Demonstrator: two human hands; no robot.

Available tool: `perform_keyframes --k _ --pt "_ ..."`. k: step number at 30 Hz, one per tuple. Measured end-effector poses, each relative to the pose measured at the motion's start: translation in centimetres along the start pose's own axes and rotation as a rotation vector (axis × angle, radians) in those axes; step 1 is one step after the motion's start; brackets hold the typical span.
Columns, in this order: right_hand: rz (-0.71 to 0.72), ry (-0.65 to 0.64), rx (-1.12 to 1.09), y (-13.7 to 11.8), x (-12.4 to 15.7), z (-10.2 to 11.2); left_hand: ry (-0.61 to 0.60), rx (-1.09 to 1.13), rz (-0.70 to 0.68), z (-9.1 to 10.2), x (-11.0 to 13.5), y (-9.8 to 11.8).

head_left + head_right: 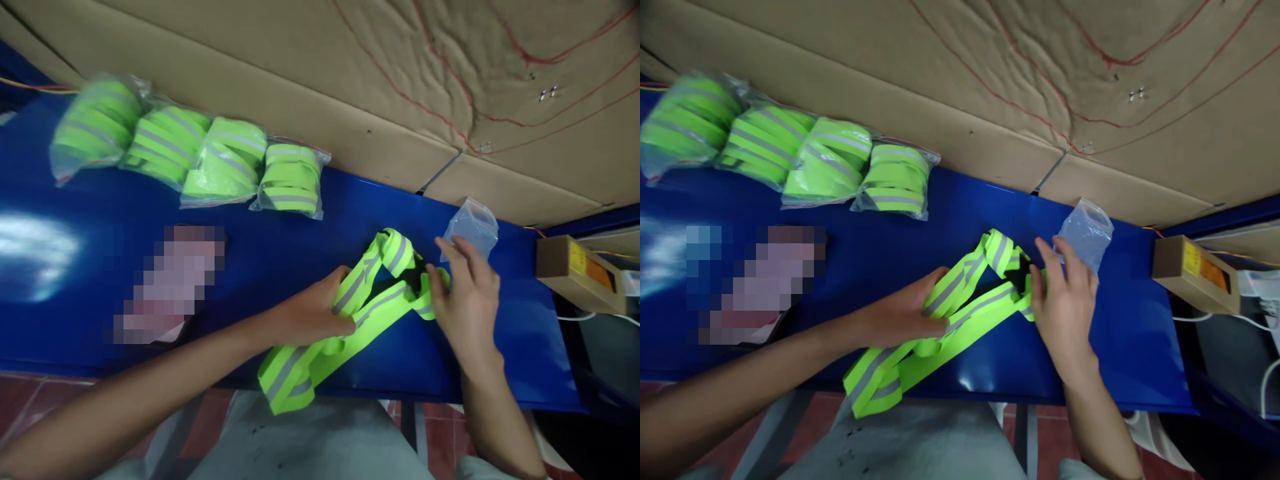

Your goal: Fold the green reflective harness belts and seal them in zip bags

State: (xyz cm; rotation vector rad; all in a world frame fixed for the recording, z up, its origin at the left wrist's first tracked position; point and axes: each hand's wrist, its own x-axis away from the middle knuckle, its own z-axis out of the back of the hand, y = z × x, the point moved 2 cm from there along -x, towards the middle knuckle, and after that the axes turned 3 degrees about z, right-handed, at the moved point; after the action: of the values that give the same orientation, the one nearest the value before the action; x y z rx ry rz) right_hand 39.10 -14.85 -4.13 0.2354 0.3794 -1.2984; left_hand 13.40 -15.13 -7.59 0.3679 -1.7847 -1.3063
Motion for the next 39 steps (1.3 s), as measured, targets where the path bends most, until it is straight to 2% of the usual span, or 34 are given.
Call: perform_keyframes --k 2,4,5,7,9,11,15,17,19,24,27,28,30,32,34,36,39 --pt "-0.032 0.118 0.040 0.8 -0.2 0.5 -0.011 0.006 0.016 0.0 0.1 0.0" --pt "0.052 0.182 -0.018 0.0 0.0 0.7 -0.004 0.012 0.013 -0.1 0.0 -0.2" --pt "0.144 0.158 -0.069 -0.8 0.1 0.6 0.002 0.010 0.008 -0.1 -0.2 -0.3" --pt "0.364 0.014 -0.142 -2.5 0.5 0.1 0.013 -0.006 -0.009 -0.1 -0.4 -0.5" --pt "0.470 -0.139 -0.119 -3.3 0.6 -0.7 0.024 -0.035 -0.034 0.0 -0.4 -0.3" --pt "0.377 -0.181 -0.026 -2.4 0.3 -1.3 0.031 -0.122 -0.031 0.3 0.0 0.3" --pt "0.037 -0.040 0.078 1.6 -0.6 -1.5 0.077 -0.490 0.032 1.1 1.5 1.8" --pt "-0.050 -0.001 0.074 2.7 -0.6 -1.5 0.125 -0.613 0.036 1.4 2.1 2.3" --pt "-0.077 -0.025 0.050 2.7 -0.5 -1.8 0.180 -0.669 0.003 1.5 2.2 2.3" --pt "-0.012 -0.182 0.009 1.6 0.1 -2.9 0.308 -0.785 -0.195 1.2 1.9 1.8" --pt "0.028 -0.242 -0.034 2.5 0.5 -3.3 0.418 -0.940 -0.356 1.2 1.8 1.7" --pt "0.039 -0.261 -0.059 3.1 0.6 -3.4 0.414 -0.980 -0.414 1.1 1.8 1.7" --pt "0.049 -0.287 -0.105 4.0 0.7 -3.5 0.327 -1.023 -0.493 1.0 1.7 1.6" --pt "0.043 -0.264 -0.126 4.2 0.7 -3.4 0.230 -1.039 -0.485 0.9 1.6 1.5" --pt "0.056 -0.191 -0.105 3.4 0.5 -3.1 0.204 -1.054 -0.442 0.8 1.6 1.5" --pt "0.116 -0.112 -0.063 1.5 0.4 -2.6 0.307 -1.093 -0.480 0.6 1.7 1.7" --pt "0.258 -0.049 -0.042 -1.8 0.5 -1.8 0.595 -1.180 -0.761 -0.2 2.5 2.2"
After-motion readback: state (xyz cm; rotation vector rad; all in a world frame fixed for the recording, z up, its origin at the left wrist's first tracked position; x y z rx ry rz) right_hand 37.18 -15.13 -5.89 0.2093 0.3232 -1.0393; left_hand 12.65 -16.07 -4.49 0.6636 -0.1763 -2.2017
